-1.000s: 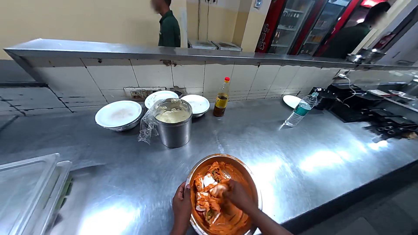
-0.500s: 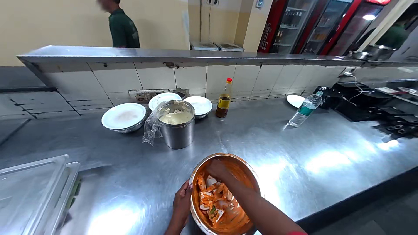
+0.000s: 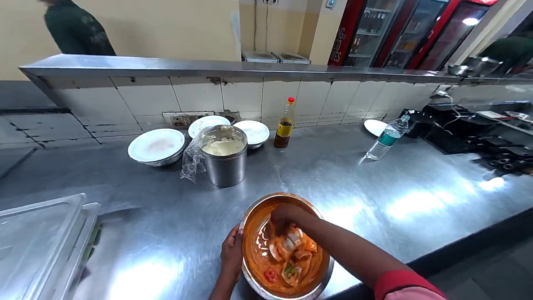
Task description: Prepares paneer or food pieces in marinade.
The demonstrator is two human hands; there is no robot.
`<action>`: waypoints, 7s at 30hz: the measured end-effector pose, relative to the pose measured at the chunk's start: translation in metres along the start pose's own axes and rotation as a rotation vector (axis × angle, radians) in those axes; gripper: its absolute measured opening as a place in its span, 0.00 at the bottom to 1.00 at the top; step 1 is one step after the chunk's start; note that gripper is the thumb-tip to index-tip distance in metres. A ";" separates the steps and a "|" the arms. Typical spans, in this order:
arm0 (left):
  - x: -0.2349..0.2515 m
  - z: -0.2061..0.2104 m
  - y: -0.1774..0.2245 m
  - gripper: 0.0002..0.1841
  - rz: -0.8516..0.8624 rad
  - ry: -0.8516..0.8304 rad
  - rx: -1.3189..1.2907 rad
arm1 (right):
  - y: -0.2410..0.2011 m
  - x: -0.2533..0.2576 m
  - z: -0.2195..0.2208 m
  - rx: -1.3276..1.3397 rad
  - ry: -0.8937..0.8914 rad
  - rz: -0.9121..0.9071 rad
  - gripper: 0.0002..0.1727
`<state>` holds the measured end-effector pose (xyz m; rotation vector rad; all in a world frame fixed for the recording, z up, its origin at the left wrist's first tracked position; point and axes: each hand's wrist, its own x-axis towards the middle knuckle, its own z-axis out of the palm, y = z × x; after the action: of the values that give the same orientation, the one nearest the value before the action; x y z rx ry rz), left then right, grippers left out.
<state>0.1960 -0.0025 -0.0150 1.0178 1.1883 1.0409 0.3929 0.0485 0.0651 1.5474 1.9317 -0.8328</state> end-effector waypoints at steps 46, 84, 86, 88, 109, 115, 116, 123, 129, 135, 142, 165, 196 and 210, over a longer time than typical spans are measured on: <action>-0.004 0.008 0.000 0.15 0.033 0.103 0.083 | 0.057 -0.035 0.077 0.477 0.438 -0.091 0.15; -0.029 0.043 0.039 0.14 0.185 0.088 0.014 | -0.019 -0.068 0.154 1.557 0.343 0.425 0.36; -0.027 0.042 0.038 0.15 0.176 0.092 0.028 | -0.039 -0.068 0.150 1.818 0.420 0.399 0.38; -0.027 0.038 0.036 0.16 0.160 0.083 0.049 | -0.060 -0.062 0.145 2.023 0.517 0.394 0.37; -0.023 0.019 0.000 0.16 0.056 0.146 -0.040 | -0.043 -0.049 0.136 0.156 0.211 -0.263 0.19; -0.018 0.013 0.002 0.18 0.015 0.058 -0.040 | 0.034 -0.067 0.110 0.145 0.332 -0.237 0.21; -0.017 0.013 0.001 0.18 0.013 0.057 -0.046 | 0.036 -0.068 0.097 0.182 0.401 -0.198 0.20; -0.019 0.016 0.008 0.19 0.043 0.015 -0.022 | 0.019 -0.002 0.042 0.485 0.460 0.064 0.21; -0.015 0.017 0.006 0.18 0.061 0.021 0.023 | -0.033 0.021 0.041 0.247 0.210 -0.139 0.24; -0.009 0.016 0.006 0.17 0.074 0.006 0.051 | -0.067 -0.015 0.066 -0.203 -0.135 -0.187 0.24; -0.009 0.015 0.009 0.18 0.064 -0.028 0.035 | 0.017 -0.020 0.016 0.027 0.052 -0.022 0.24; -0.016 0.024 0.000 0.17 0.023 0.050 0.007 | -0.013 -0.007 0.063 0.551 0.317 0.060 0.32; -0.021 0.031 0.022 0.16 0.060 0.060 0.041 | -0.047 -0.061 0.150 2.304 0.350 0.282 0.19; -0.030 0.025 -0.005 0.17 -0.036 0.110 -0.041 | -0.061 -0.036 0.104 0.506 0.403 0.062 0.28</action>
<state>0.2185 -0.0342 -0.0111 0.9135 1.2644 1.1001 0.3428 -0.0615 0.0299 2.2031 2.0273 -1.1109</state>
